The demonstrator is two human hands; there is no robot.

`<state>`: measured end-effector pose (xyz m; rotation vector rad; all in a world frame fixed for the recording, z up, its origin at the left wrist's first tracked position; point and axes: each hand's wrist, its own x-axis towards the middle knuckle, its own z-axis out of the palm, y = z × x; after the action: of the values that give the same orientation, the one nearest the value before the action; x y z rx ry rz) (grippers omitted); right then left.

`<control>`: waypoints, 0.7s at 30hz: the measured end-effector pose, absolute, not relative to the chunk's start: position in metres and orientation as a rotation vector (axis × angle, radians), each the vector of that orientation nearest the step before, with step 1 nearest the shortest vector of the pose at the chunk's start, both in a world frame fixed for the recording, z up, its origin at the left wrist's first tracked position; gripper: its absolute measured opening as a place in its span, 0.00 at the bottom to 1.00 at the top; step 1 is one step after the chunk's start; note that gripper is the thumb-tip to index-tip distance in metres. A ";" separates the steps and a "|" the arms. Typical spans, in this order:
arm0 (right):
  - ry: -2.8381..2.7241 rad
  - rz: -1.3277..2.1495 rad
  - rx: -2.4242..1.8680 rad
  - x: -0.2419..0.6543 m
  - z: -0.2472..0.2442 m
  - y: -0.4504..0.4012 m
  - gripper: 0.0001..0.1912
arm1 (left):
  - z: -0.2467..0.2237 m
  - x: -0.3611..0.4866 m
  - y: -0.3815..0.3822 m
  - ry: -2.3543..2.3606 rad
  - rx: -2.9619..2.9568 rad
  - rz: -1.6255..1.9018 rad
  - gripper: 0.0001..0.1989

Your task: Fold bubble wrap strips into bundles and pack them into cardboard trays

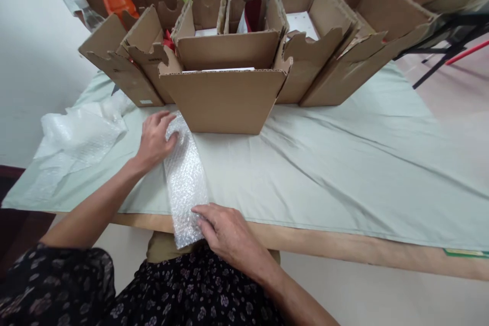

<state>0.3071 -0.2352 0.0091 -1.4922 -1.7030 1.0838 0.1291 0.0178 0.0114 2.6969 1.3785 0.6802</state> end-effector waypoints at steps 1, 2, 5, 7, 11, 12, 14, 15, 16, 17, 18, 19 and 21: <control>-1.701 1.099 -1.481 0.308 0.009 -0.233 0.16 | 0.007 0.121 0.004 1.307 2.742 0.641 0.24; -1.704 1.116 -1.470 0.309 0.010 -0.232 0.16 | 0.003 0.113 -0.009 1.221 2.786 0.551 0.25; -1.698 1.185 -1.451 0.309 0.010 -0.228 0.15 | -0.009 0.097 -0.032 0.993 2.821 0.211 0.28; -1.663 1.238 -1.441 0.308 0.011 -0.226 0.14 | -0.011 0.094 -0.039 0.959 2.786 0.164 0.28; -1.532 1.374 -1.356 0.306 0.017 -0.226 0.13 | 0.004 0.093 -0.063 0.884 2.637 0.590 0.23; -1.478 1.428 -1.322 0.305 0.018 -0.226 0.12 | 0.008 0.092 -0.073 0.815 2.547 0.668 0.21; -1.317 1.538 -1.247 0.304 0.021 -0.225 0.10 | 0.013 0.087 -0.096 0.707 2.306 0.692 0.19; -1.211 1.578 -1.206 0.303 0.022 -0.224 0.11 | 0.012 0.083 -0.107 0.684 2.174 0.668 0.19; -1.099 1.603 -1.162 0.302 0.023 -0.221 0.14 | 0.009 0.079 -0.117 0.676 2.044 0.648 0.21; -0.991 1.622 -1.114 0.301 0.023 -0.218 0.18 | 0.005 0.075 -0.125 0.677 1.922 0.643 0.23; -0.893 1.638 -1.064 0.300 0.023 -0.214 0.21 | -0.001 0.072 -0.131 0.680 1.814 0.661 0.26; -0.816 1.649 -1.014 0.298 0.024 -0.210 0.24 | -0.008 0.069 -0.136 0.676 1.722 0.700 0.29; -0.716 1.670 -0.937 0.295 0.023 -0.200 0.28 | -0.021 0.067 -0.141 0.661 1.597 0.799 0.35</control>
<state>0.2951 -0.1997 0.0229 -0.9366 -0.7158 1.6695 0.0674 -0.1413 -0.0206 1.5969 0.6614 0.7992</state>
